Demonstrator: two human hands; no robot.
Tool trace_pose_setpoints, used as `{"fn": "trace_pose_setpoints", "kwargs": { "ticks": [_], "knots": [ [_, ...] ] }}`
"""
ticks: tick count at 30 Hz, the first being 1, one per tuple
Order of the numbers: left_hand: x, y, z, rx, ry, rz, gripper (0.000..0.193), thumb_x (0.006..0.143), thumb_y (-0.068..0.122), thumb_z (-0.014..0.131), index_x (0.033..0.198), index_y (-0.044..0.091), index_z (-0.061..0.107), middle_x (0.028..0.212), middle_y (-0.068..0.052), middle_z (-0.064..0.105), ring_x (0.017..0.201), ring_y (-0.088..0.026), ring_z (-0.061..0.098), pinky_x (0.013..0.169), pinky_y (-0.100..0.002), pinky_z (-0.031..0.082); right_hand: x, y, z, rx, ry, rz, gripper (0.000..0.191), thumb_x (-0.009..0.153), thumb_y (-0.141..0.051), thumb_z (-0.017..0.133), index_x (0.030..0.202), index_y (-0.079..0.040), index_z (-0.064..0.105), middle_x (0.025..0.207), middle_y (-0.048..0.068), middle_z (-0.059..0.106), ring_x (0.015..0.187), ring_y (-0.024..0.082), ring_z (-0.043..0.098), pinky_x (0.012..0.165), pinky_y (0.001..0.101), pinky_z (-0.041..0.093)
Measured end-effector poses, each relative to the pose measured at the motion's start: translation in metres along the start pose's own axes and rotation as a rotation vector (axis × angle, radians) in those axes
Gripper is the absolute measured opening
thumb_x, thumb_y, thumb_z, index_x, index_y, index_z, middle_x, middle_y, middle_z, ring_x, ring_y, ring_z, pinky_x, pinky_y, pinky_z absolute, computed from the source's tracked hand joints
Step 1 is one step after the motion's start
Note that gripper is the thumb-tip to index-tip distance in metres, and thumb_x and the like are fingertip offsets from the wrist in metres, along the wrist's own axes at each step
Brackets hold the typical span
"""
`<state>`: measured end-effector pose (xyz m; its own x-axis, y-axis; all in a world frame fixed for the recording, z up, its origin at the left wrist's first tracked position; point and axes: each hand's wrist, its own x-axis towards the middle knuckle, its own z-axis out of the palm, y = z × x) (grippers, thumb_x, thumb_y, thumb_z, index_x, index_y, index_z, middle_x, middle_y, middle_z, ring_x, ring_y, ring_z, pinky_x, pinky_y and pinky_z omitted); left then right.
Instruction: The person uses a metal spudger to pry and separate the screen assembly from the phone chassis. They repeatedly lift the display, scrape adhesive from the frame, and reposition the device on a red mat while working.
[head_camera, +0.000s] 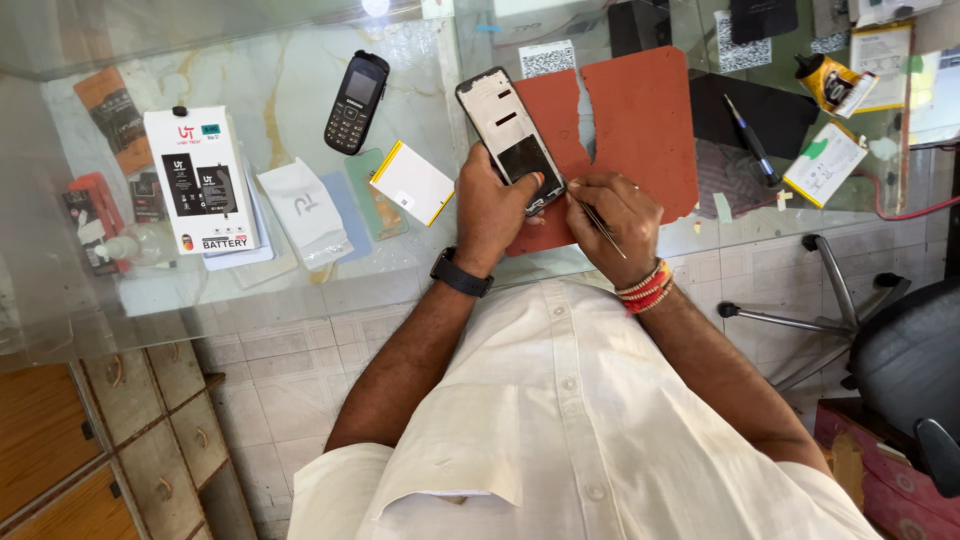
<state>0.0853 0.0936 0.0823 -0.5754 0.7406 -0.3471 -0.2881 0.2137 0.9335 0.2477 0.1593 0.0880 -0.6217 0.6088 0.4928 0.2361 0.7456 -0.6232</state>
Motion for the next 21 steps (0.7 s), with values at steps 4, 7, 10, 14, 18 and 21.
{"fn": "trace_pose_setpoints", "kwargs": {
  "ticks": [4,7,10,14,18,21],
  "knots": [
    [0.005,-0.016,-0.001,-0.093,-0.052,0.061,0.040,0.081,-0.008,0.072,0.115,-0.004,0.053,0.093,-0.015,0.071,0.066,-0.022,0.074,0.043,-0.033,0.062,-0.008,0.010,0.001,-0.118,-0.013,-0.005,0.012,0.083,0.000,0.081,0.092,-0.004,0.073,0.097,0.012,0.076,0.082,0.026,0.072,0.070,0.0396,0.056],
    [0.007,-0.027,0.004,-0.058,-0.042,0.096,0.042,0.080,-0.005,0.075,0.118,0.000,0.055,0.098,-0.013,0.070,0.071,-0.020,0.073,0.051,-0.032,0.062,-0.017,0.021,-0.004,-0.081,0.050,-0.077,0.017,0.081,-0.005,0.081,0.095,-0.005,0.072,0.095,0.011,0.072,0.084,0.028,0.071,0.072,0.0417,0.057],
    [0.006,-0.028,0.007,0.019,-0.054,0.154,0.043,0.081,-0.006,0.079,0.117,-0.003,0.056,0.102,-0.014,0.070,0.078,-0.020,0.071,0.057,-0.032,0.062,-0.026,0.028,-0.008,-0.063,0.076,-0.032,0.014,0.082,-0.006,0.079,0.094,-0.009,0.072,0.096,0.010,0.074,0.083,0.027,0.071,0.070,0.0405,0.057],
    [0.000,-0.027,0.010,0.006,-0.121,0.041,0.038,0.092,-0.010,0.065,0.128,-0.002,0.056,0.108,-0.019,0.069,0.077,-0.025,0.070,0.053,-0.036,0.061,-0.039,0.031,-0.007,-0.041,0.067,-0.004,0.009,0.088,-0.015,0.072,0.096,-0.012,0.070,0.106,0.008,0.072,0.086,0.027,0.071,0.075,0.0402,0.058],
    [0.001,-0.032,0.032,0.069,-0.233,0.035,0.037,0.091,-0.009,0.066,0.126,-0.002,0.057,0.107,-0.018,0.069,0.077,-0.025,0.070,0.054,-0.035,0.061,-0.052,0.025,-0.002,-0.064,0.149,-0.003,0.009,0.092,-0.017,0.069,0.092,-0.011,0.063,0.099,0.006,0.067,0.089,0.028,0.070,0.071,0.0379,0.057],
    [0.001,-0.027,0.048,0.125,-0.308,0.034,0.036,0.091,-0.008,0.066,0.125,-0.002,0.057,0.106,-0.017,0.069,0.077,-0.024,0.070,0.054,-0.035,0.061,-0.060,0.020,0.003,-0.053,0.201,0.023,0.009,0.094,-0.019,0.066,0.091,-0.013,0.060,0.097,0.006,0.063,0.082,0.025,0.068,0.071,0.0374,0.056]
  ]
}}
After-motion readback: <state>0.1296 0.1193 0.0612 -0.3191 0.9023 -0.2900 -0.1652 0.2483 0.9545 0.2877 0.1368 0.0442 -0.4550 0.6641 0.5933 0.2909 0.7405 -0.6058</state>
